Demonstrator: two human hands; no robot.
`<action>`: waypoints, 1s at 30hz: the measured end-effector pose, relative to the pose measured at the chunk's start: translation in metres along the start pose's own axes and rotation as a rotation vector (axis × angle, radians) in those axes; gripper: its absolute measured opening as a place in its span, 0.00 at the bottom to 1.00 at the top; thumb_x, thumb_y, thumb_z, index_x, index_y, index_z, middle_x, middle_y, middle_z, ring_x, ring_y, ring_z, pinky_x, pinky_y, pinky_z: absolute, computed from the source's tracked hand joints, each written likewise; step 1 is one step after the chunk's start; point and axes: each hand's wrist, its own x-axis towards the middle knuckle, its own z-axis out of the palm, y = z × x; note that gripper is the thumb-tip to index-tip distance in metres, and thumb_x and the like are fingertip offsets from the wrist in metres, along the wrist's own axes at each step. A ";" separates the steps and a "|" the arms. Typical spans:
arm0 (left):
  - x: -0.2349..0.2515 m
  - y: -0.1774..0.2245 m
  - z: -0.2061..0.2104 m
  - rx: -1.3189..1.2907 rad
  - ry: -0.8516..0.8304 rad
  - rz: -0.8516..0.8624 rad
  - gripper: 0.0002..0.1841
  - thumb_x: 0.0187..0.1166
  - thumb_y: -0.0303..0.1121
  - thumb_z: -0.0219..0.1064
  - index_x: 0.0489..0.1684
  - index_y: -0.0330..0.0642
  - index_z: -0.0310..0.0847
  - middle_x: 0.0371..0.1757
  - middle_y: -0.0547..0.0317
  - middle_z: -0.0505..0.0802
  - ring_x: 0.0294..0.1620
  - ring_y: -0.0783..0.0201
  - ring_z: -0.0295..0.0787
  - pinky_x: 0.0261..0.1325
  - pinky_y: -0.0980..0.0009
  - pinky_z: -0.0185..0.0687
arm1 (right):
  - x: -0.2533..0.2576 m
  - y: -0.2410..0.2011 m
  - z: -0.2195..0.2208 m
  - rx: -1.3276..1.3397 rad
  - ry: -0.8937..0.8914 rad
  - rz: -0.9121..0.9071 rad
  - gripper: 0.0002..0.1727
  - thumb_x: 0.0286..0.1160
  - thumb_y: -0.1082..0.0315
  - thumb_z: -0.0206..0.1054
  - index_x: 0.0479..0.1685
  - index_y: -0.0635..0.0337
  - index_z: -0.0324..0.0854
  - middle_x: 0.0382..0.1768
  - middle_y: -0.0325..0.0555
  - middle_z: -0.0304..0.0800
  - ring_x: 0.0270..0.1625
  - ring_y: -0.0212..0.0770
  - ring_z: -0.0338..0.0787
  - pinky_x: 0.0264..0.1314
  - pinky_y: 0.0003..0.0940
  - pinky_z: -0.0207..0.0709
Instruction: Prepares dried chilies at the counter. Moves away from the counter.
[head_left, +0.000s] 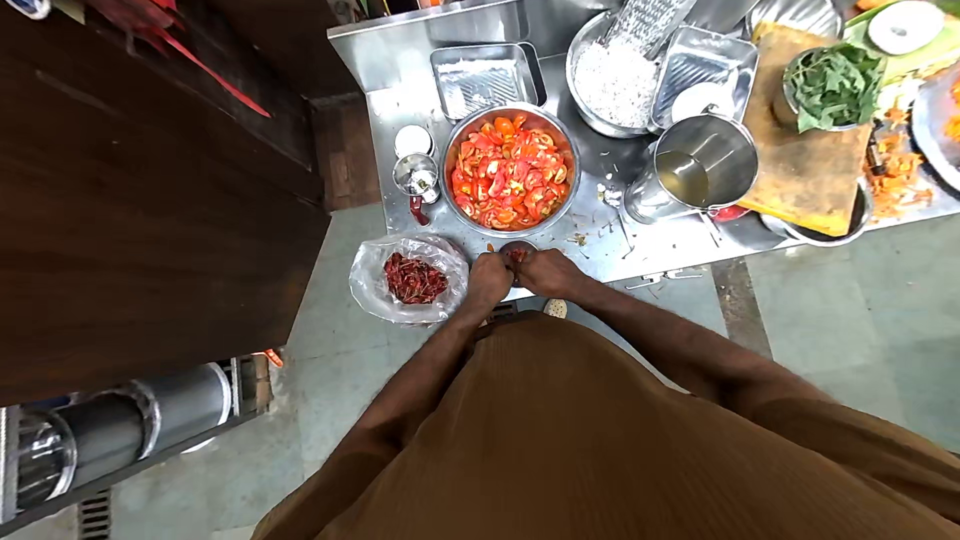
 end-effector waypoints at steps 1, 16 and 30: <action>0.004 0.000 -0.002 0.000 -0.018 -0.016 0.10 0.72 0.33 0.66 0.41 0.50 0.95 0.48 0.50 0.95 0.58 0.47 0.91 0.61 0.40 0.85 | -0.002 0.002 0.003 -0.033 0.028 -0.032 0.19 0.87 0.57 0.54 0.36 0.55 0.87 0.37 0.48 0.92 0.43 0.52 0.93 0.43 0.57 0.84; 0.031 -0.009 -0.019 -0.408 -0.144 -0.100 0.10 0.83 0.37 0.66 0.48 0.48 0.94 0.38 0.58 0.96 0.35 0.62 0.90 0.44 0.55 0.87 | -0.008 0.026 -0.010 0.006 0.279 0.124 0.16 0.88 0.56 0.58 0.54 0.46 0.92 0.44 0.42 0.95 0.47 0.46 0.94 0.45 0.51 0.87; 0.021 -0.020 0.013 -0.273 -0.029 -0.007 0.11 0.82 0.41 0.70 0.46 0.46 0.95 0.52 0.50 0.96 0.59 0.50 0.91 0.69 0.43 0.82 | -0.003 0.012 -0.005 0.190 0.006 0.444 0.18 0.74 0.55 0.74 0.62 0.43 0.90 0.53 0.47 0.95 0.56 0.54 0.94 0.55 0.65 0.85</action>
